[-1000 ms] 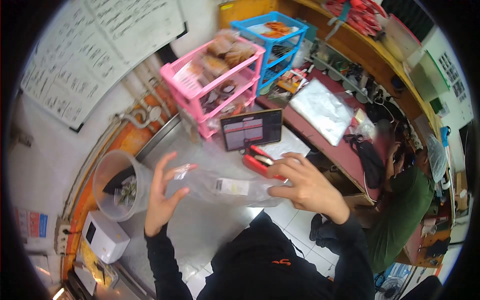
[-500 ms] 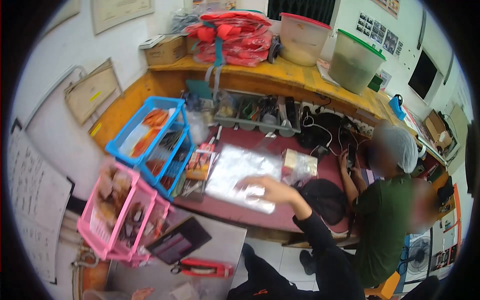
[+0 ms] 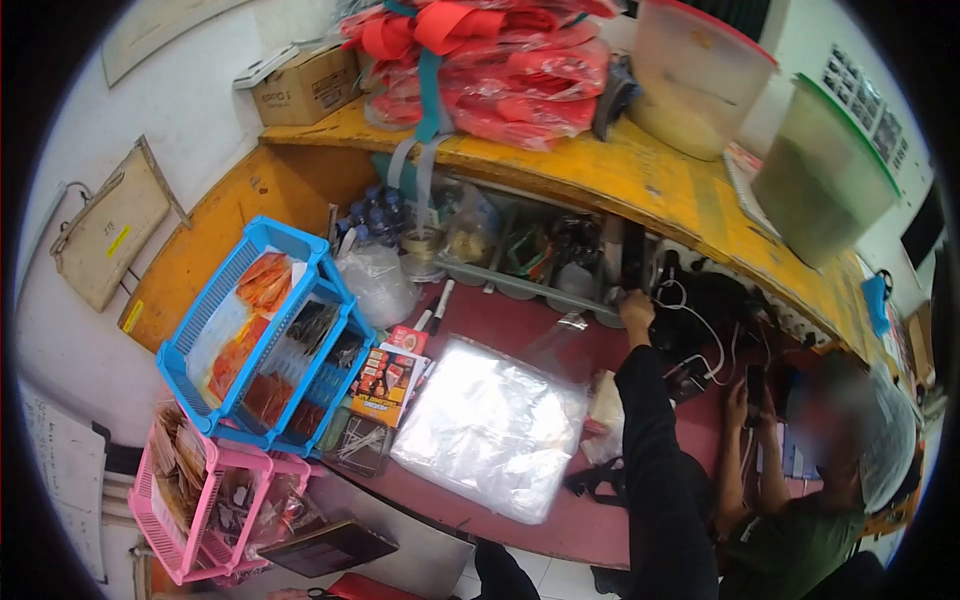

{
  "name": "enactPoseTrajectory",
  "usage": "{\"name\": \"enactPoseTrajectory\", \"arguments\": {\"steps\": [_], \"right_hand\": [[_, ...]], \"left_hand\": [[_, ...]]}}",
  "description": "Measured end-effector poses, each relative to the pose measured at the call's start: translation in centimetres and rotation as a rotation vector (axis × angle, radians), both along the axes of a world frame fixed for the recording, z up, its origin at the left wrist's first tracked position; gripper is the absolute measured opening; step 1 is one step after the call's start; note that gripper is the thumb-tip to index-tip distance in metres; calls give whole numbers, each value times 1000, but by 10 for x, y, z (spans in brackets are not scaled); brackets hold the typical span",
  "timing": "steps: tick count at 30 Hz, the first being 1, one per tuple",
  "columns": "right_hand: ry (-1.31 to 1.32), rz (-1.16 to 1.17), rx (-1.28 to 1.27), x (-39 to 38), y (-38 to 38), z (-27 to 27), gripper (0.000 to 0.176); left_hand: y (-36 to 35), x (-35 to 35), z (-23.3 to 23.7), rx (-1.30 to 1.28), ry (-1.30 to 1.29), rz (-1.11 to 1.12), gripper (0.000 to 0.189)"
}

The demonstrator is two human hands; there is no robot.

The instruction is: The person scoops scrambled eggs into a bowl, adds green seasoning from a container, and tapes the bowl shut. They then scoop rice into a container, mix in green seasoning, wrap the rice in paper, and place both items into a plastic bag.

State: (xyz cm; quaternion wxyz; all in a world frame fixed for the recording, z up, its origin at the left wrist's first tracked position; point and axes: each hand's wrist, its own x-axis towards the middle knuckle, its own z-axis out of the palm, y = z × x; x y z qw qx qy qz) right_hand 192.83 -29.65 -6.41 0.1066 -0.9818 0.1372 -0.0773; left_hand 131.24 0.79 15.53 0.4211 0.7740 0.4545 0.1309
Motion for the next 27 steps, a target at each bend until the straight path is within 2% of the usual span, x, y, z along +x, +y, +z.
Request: {"name": "enactPoseTrajectory", "arguments": {"steps": [2,4,6,8,10,12,13,15,17,18,20,21,22,24,26,27], "right_hand": [[23,-7,-2,8,3,4,25],[46,-32,-13,12,-2,3,27],[15,-64,60,17,-10,3,38],[7,-21,31,24,-16,4,36],[1,20,2,24,-22,6,34],[-240,-3,242,22,-23,12,32],[-242,5,240,22,-23,17,32],[-419,-80,136,24,-18,26,31],[-486,78,-60,41,-39,16,37],[-578,124,-9,69,-57,-3,37],[-776,228,-194,53,-57,22,40],[-813,239,-206,55,-55,28,37],[-848,202,-167,54,-55,37,34],[-918,18,17,44,-47,57,28],[-972,-258,403,20,-28,79,23],[-965,-295,594,2,-16,90,21]], "left_hand": [[10,5,-9,-54,-59,3,19],[42,0,-20,867,-76,-832,18],[47,-5,-24,826,-93,-836,18],[50,-11,-28,791,-119,-838,18],[50,-19,-31,752,-172,-796,19],[46,-26,-27,787,-146,-762,19],[43,-30,-24,823,-118,-732,19],[37,-33,-14,829,-59,-702,19],[29,-51,-8,841,101,-629,22],[25,-66,-14,842,206,-567,25],[12,-73,-8,113,-75,-100,36],[9,-86,-10,117,-48,-56,38],[8,-101,-10,115,-21,-9,41],[3,-125,-11,345,110,12,39],[-1,-157,-9,394,268,56,53],[-8,-176,-10,383,299,118,53]]}}
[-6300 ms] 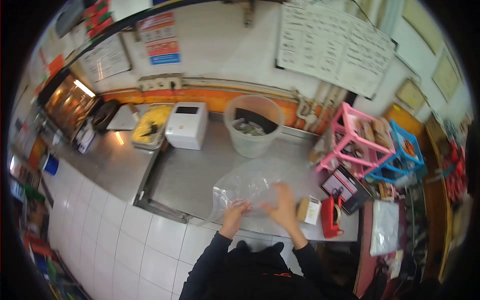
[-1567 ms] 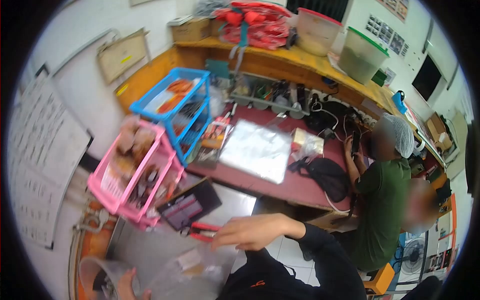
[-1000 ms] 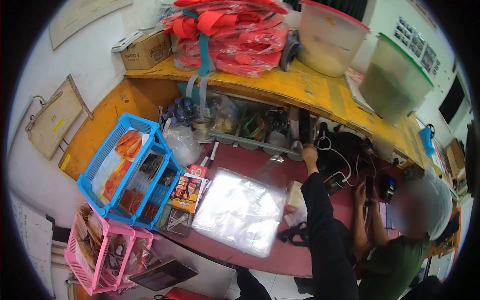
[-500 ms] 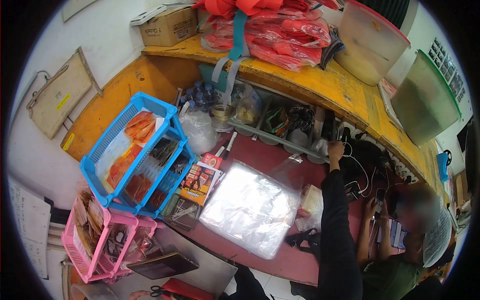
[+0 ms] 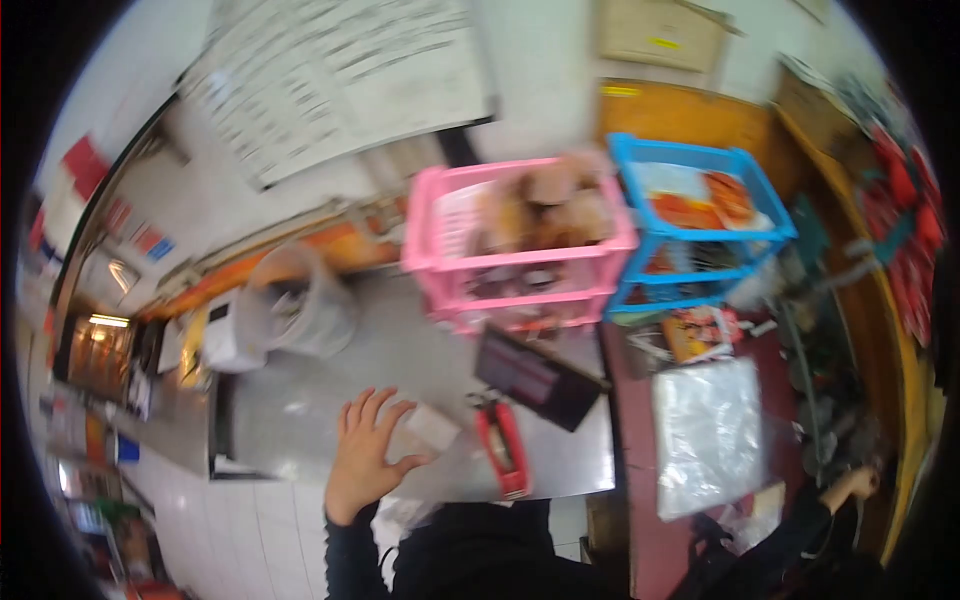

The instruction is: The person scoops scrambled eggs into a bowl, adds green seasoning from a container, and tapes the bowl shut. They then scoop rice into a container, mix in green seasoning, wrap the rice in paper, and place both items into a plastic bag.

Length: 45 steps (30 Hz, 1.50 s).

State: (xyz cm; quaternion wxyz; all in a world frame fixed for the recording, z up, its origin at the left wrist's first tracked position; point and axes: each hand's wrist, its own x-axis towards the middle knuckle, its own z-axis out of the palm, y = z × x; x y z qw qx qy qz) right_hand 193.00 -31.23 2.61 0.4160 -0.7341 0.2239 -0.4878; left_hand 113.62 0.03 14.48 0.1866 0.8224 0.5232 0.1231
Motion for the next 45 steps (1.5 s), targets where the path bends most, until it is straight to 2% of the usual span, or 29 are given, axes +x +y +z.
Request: {"name": "enactPoseTrajectory", "arguments": {"steps": [2,6,7,8,9,10,11,12,14,15,16,17,18,19,21,22,23,24,25,27,28,31,33,34,36,37,39,43,45], "right_hand": [[-299,804,539,-30,19,-17,21],[-6,1614,837,-182,103,-37,35],[113,1837,925,-268,144,-14,35],[198,1983,872,-329,179,-8,37],[253,1860,868,-414,214,7,35],[224,2319,783,-456,231,-8,29],[459,2165,1171,-586,269,54,21],[719,2154,835,-629,277,49,16],[966,2344,727,-699,294,15,12],[1015,2445,654,-733,308,-12,16],[1280,2589,653,-767,320,0,21],[1501,2609,494,-791,330,-15,23],[1706,2601,413,-811,337,-34,23],[1837,2528,569,-826,342,-55,22],[1832,2490,521,-834,350,-137,21],[1815,2453,520,-837,341,-116,21],[1412,2644,-313,-847,329,-69,18],[919,2585,-1090,-853,322,-44,16],[935,2556,-1079,-856,313,-83,16],[-200,2511,-1239,-861,293,-189,14],[-182,2492,-1244,-860,291,-188,14],[259,2428,-1435,-862,289,-179,14],[542,2171,-1835,-867,291,-150,13],[554,2157,-1828,-863,285,-155,13],[-558,2082,-2014,-853,269,-170,10],[-540,2076,-2017,-850,267,-166,10],[-1036,2052,-1877,-842,265,-158,9],[-740,2084,-2146,-838,274,-175,9],[-852,2188,-1826,-835,284,-171,7]], "left_hand": [[-9,-35,-7,44,292,166,70],[2,-108,-51,86,313,246,82],[13,-127,-56,219,193,324,79],[25,-146,-63,353,68,402,75],[35,-164,-74,352,76,420,75],[47,-182,-86,292,154,472,70],[58,-199,-97,227,229,523,64],[68,-216,-112,285,226,439,52],[77,-237,-113,340,217,357,41],[79,-241,-102,112,119,292,30],[81,-242,-93,-115,18,212,19],[81,-245,-88,-124,3,187,19],[80,-248,-85,-556,-465,42,20],[80,-245,-82,-999,-919,-119,20],[61,-228,-65,-1100,-952,-262,25],[54,-221,-61,-1167,-989,-358,30],[54,-215,-64,-1193,-990,-384,30],[54,-210,-65,-1059,-1024,-407,36],[55,-206,-66,-923,-1055,-426,41],[65,-204,-83,-949,-1042,-463,40],[68,-204,-84,-961,-1035,-474,39],[66,-210,-80,-1033,-1008,-432,39],[63,-211,-81,-1082,-991,-439,39],[62,-210,-82,-1113,-982,-431,39],[54,-206,-87,-1121,-984,-451,39],[51,-204,-91,-1122,-991,-454,39],[51,-205,-96,-1137,-983,-457,39],[57,-210,-87,-1122,-973,-416,40],[61,-212,-86,-1099,-969,-417,39]]}}
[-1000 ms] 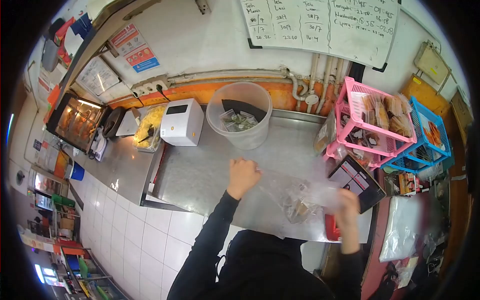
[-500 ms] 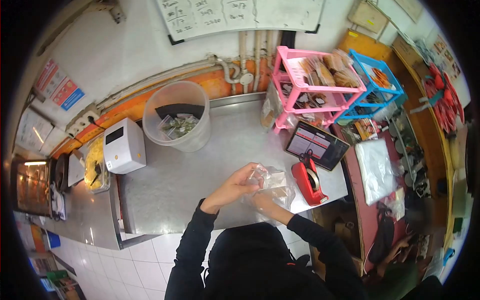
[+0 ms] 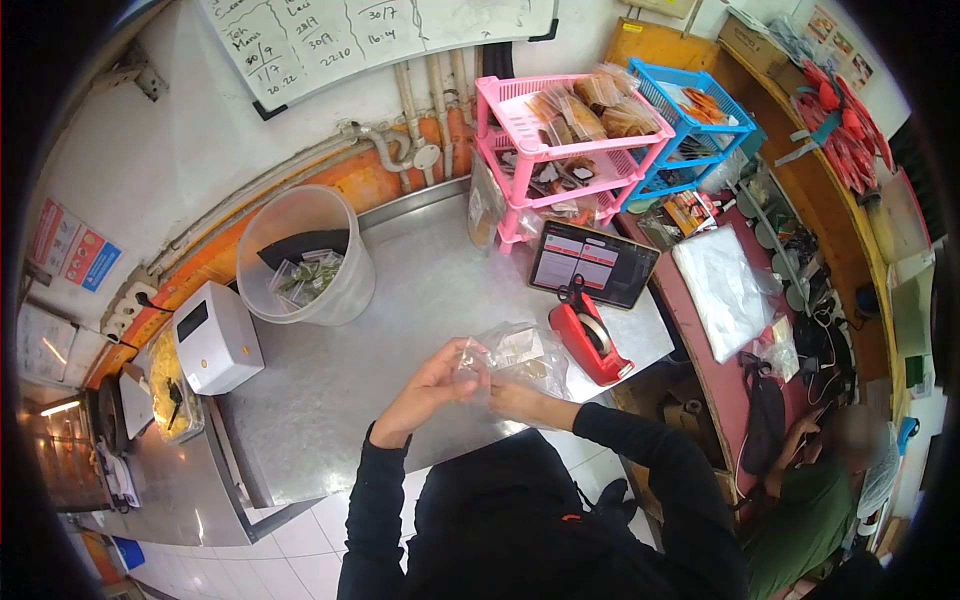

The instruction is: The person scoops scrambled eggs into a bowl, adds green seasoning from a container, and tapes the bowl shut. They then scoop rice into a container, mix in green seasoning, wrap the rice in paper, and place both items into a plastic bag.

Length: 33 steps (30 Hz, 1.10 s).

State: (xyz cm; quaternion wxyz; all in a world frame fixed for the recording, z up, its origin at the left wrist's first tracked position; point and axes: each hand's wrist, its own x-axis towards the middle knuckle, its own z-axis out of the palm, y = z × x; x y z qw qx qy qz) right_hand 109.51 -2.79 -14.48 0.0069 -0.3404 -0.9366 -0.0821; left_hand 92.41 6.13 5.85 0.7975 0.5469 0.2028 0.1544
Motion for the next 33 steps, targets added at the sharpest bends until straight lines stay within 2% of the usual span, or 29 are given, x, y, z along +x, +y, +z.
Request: {"name": "enactPoseTrajectory", "arguments": {"steps": [1,3,6,7,9,10,12,13,15,17,19,21,23,24,26,27,28,29,30,31,32,33], "right_hand": [[-2,-6,2,0,2,13,7],[-79,-17,-180,-5,3,51,6],[-201,-73,-255,-2,-9,-5,11],[-203,-75,-254,3,-11,-4,11],[149,-425,-519,13,-17,-2,14],[148,-425,-518,18,-19,-4,14],[327,-659,-701,27,-18,-9,21],[327,-661,-700,33,-14,1,21],[150,-658,-1013,44,-3,45,29],[119,-497,-798,63,-4,78,36],[-313,-728,-780,58,10,173,43],[-376,-783,-395,69,3,216,46],[-516,-800,-522,67,9,287,42],[-514,-805,-521,71,6,287,42],[-612,-615,-206,81,-1,288,26],[-609,-621,-202,80,0,285,26],[-466,-497,-54,76,1,278,20],[-323,-370,92,71,3,274,15],[-211,-288,158,66,4,273,14],[-215,-286,159,61,5,274,14],[-16,-268,252,55,5,276,12],[184,-246,342,53,5,278,10]], "left_hand": [[1,0,0,20,3,19,39],[3,-1,-1,19,-6,26,38],[0,-2,3,13,-8,23,37],[-1,-2,4,8,0,11,37],[-2,-1,4,11,-6,-10,37],[-3,-1,4,14,-9,-31,36],[-3,-2,3,32,-3,-22,34],[-3,-2,3,50,3,-11,32],[3,-8,4,60,8,-15,35],[4,-13,6,69,13,-18,38],[2,-16,8,21,21,165,52],[2,-16,26,65,24,233,58],[6,-12,34,113,24,300,64],[8,-9,36,192,28,302,66],[13,-1,36,277,31,300,68],[15,8,32,491,3,261,68],[15,18,31,702,-24,219,68],[11,31,36,703,-25,213,68],[4,48,44,643,45,151,58],[-1,63,49,583,112,95,49],[0,77,39,584,109,100,49],[5,91,18,840,102,93,35]]}}
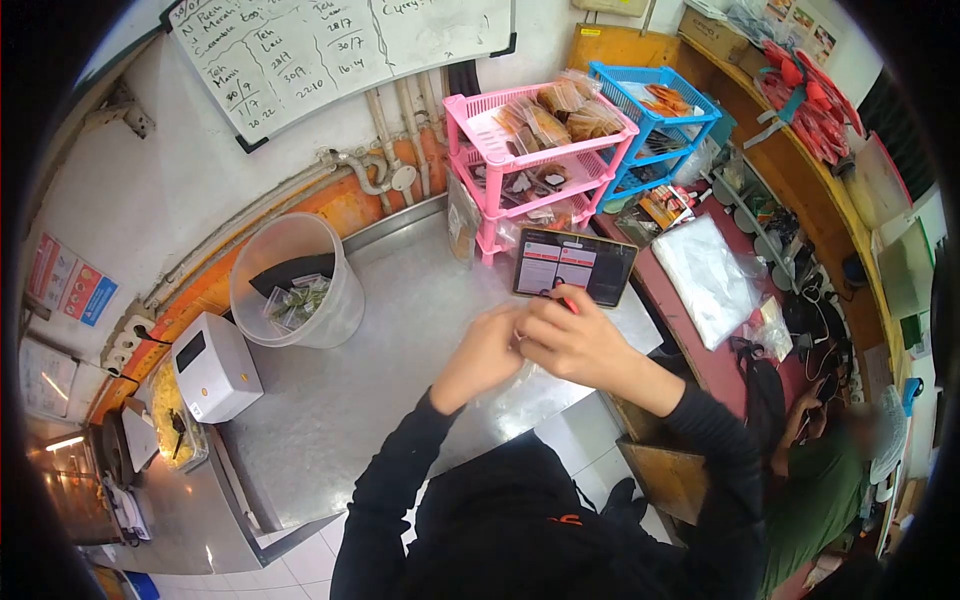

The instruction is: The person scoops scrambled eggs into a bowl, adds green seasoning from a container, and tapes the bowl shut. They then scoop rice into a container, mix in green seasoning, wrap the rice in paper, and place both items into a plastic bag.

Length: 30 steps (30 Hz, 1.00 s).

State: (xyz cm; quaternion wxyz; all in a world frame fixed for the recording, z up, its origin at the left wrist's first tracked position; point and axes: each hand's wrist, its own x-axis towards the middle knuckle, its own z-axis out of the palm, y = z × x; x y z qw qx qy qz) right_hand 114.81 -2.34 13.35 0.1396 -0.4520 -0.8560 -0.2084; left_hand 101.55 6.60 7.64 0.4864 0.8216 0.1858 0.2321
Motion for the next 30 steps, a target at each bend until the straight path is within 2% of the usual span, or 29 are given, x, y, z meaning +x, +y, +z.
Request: {"name": "enactPoseTrajectory", "arguments": {"steps": [1,2,4,5,6,7,8,9,10,11,13,15,17,18,20,21,22,23,24,26,27,29,30], "right_hand": [[129,-41,-24,11,-1,-11,30],[125,-39,-21,22,-3,-21,30],[1273,-98,-503,46,-8,-49,80],[1135,-125,-552,60,-10,-90,120],[1277,-102,-638,51,-15,-136,126],[768,-489,-756,34,-21,-177,123],[1080,-389,-856,17,-18,-256,113],[1395,-288,-946,0,-15,-329,103],[1528,-313,-973,-12,-11,-339,99],[1603,-355,-969,-17,-4,-337,95],[1702,-400,-948,-17,8,-338,88],[1745,-424,-928,-13,16,-327,80],[1771,-435,-910,-13,23,-319,73],[1779,-437,-904,-21,26,-316,73],[2142,-237,-680,-38,35,-304,52],[2140,-234,-671,-41,40,-301,52],[1522,-293,-415,-43,46,-298,54],[900,-332,-171,-45,52,-296,58],[901,-344,-164,-48,54,-284,58],[964,-515,-533,-60,48,-239,62],[967,-529,-535,-68,45,-223,62],[1024,-538,-712,-77,43,-193,55],[1028,-546,-703,-75,39,-182,55]], "left_hand": [[4,8,-11,256,12,-17,22],[4,8,-7,260,9,-14,22],[2,7,1,-196,56,8,11],[-1,8,-2,-192,55,7,11],[-4,12,-8,-540,-99,-16,13],[-8,16,-13,-887,-250,-45,15],[-17,25,-20,-885,-243,-50,15],[-29,37,-25,-551,-211,-24,17],[-35,44,-28,-219,-179,5,19],[-38,43,-20,-172,-160,-17,24],[-25,15,-1,167,-38,33,42],[-5,-28,64,36,722,242,66],[29,-64,53,-57,784,555,75],[40,-68,25,61,667,604,71],[43,-58,-86,579,399,315,62],[36,-54,-138,843,381,127,58],[22,-47,-183,1033,355,-25,55],[9,-40,-207,906,314,-120,52],[-1,-31,-213,693,320,-135,50],[-9,-18,-218,409,291,-134,45],[-10,-14,-220,313,268,-120,43],[-6,-11,-219,82,190,-87,39],[-4,-10,-218,-54,119,-64,37]]}}
